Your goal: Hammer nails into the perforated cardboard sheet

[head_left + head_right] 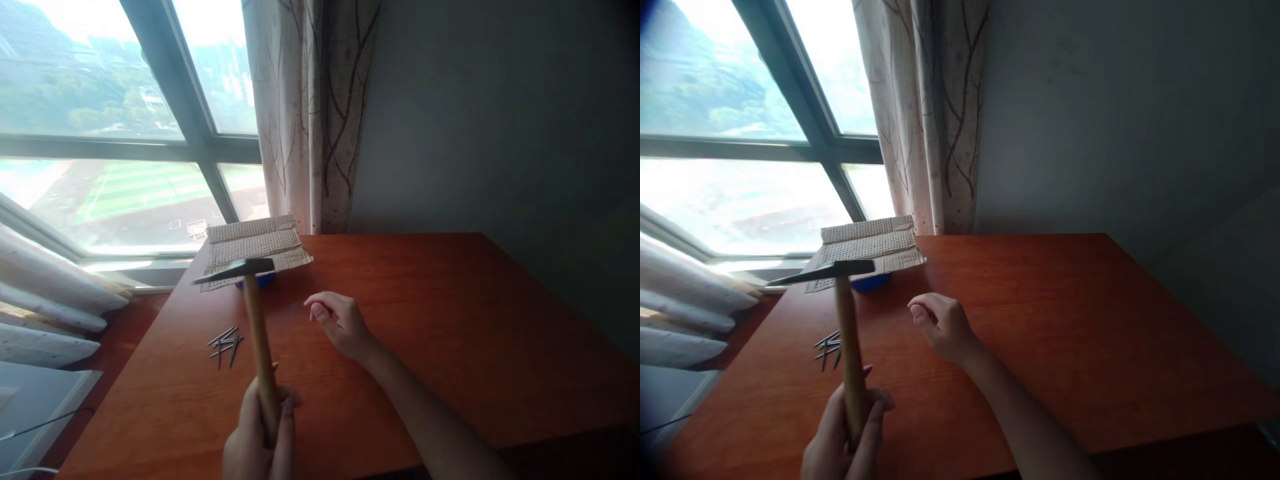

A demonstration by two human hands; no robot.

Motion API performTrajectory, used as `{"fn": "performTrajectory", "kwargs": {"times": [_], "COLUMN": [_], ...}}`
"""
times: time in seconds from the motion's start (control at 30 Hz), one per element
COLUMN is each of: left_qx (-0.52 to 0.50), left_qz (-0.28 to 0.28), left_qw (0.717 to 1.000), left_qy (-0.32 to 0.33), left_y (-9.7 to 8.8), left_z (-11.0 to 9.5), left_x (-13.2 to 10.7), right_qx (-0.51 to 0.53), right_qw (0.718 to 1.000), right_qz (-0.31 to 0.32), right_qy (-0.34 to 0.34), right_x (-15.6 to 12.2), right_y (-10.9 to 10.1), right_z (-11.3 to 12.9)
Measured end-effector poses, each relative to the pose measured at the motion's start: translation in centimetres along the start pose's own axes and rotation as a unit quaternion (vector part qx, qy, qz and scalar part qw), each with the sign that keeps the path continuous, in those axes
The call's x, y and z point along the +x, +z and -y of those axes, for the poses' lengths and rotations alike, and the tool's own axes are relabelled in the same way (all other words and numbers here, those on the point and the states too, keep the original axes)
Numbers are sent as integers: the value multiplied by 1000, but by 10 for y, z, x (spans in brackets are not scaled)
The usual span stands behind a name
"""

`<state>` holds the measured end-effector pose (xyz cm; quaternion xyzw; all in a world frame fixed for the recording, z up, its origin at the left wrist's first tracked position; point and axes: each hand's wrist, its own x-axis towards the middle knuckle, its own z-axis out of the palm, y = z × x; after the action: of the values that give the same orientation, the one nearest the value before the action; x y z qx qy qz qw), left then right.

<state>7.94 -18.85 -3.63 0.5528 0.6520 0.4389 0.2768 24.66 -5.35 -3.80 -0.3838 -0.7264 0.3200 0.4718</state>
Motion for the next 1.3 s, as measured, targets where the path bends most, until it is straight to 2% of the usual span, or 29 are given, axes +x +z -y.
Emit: {"fn": "performTrajectory", "kwargs": {"times": [0.07, 0.13, 0.23, 0.3, 0.37, 0.47, 0.57, 0.73, 1.3], "left_qx": [34, 77, 177, 208, 201, 184, 177, 135, 162], "left_qz": [71, 132, 158, 206, 280, 359, 375, 390, 394], "left_qw": [994, 976, 948, 925, 900, 869, 863, 858, 837], "left_qy": [81, 157, 210, 241, 266, 287, 289, 306, 344], "left_y": [14, 30, 56, 71, 82, 92, 97, 102, 100], "left_z": [-5, -10, -24, -36, -47, -50, -36, -12, -13], "left_x": [10, 22, 42, 54, 65, 80, 89, 94, 94], "right_qx": [62, 119, 134, 105, 65, -97, -224, -260, -283], "right_qw": [998, 988, 960, 952, 958, 962, 946, 934, 921], "right_qz": [-18, -72, -190, -227, -206, -163, -134, -120, -90], "right_qy": [15, 64, 154, 180, 187, 195, 192, 212, 251], "right_x": [-1, 0, 8, 14, 17, 14, 8, 2, -11], "right_y": [0, -1, -16, -37, -63, -102, -126, -137, -156], "right_z": [6, 4, -10, -24, -39, -58, -70, -79, -86]}}
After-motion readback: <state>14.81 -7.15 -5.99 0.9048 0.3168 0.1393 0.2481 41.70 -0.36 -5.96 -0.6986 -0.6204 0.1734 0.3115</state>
